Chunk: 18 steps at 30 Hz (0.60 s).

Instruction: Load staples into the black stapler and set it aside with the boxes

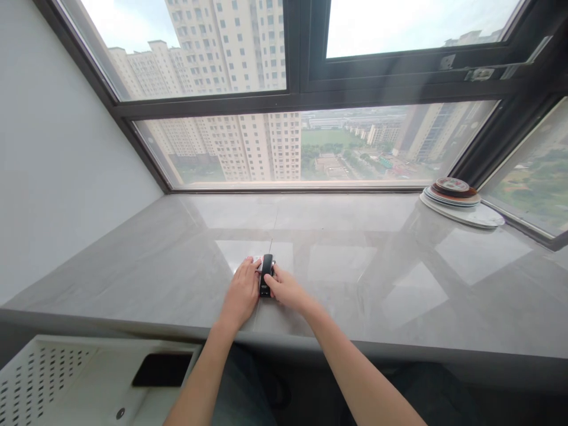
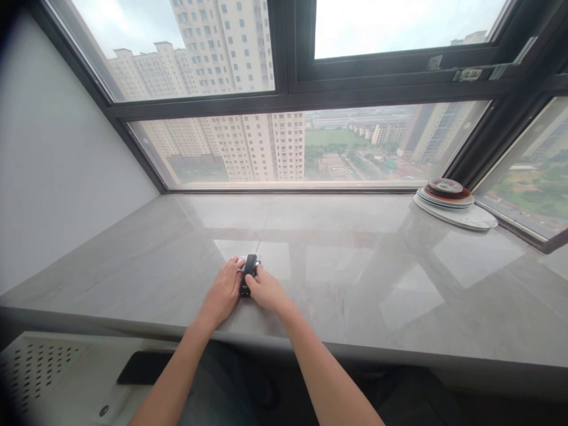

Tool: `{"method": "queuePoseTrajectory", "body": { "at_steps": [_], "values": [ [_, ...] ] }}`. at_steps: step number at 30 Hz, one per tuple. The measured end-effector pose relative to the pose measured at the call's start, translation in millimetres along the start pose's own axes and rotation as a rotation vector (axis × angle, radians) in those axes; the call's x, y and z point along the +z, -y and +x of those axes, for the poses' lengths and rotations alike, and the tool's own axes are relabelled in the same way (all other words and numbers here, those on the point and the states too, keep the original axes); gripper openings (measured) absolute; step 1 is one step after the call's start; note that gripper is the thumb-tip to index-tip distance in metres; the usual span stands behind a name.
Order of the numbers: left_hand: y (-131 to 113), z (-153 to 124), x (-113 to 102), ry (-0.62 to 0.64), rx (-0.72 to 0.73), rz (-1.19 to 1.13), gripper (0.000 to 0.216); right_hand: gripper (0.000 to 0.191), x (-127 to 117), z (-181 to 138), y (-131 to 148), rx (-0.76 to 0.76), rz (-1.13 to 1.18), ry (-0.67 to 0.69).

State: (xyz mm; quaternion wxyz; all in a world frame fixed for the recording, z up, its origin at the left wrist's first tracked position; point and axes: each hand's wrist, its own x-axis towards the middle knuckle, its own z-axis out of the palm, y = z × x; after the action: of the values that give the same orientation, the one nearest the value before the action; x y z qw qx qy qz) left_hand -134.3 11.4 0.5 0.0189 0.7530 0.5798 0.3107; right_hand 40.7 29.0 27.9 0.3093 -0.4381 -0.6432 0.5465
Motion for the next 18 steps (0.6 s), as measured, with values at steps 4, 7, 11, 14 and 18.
{"method": "queuePoseTrajectory", "body": {
  "at_steps": [4,7,11,14,18],
  "values": [
    [31,9,-12,-0.003,-0.014,-0.001,0.044,0.039,21,21,4,-0.001,0.028,0.013],
    [40,13,-12,-0.011,-0.009,0.001,0.044,0.038,26,24,0,-0.009,0.029,0.001],
    [39,14,-8,-0.031,-0.009,0.012,0.044,0.037,29,25,-8,-0.020,0.021,-0.013],
    [35,14,-12,-0.036,-0.037,0.035,0.044,0.049,31,27,-14,-0.014,0.057,-0.020],
    [21,10,-29,-0.136,-0.096,0.055,0.041,0.075,14,15,-25,0.032,0.185,-0.164]
  ]
}}
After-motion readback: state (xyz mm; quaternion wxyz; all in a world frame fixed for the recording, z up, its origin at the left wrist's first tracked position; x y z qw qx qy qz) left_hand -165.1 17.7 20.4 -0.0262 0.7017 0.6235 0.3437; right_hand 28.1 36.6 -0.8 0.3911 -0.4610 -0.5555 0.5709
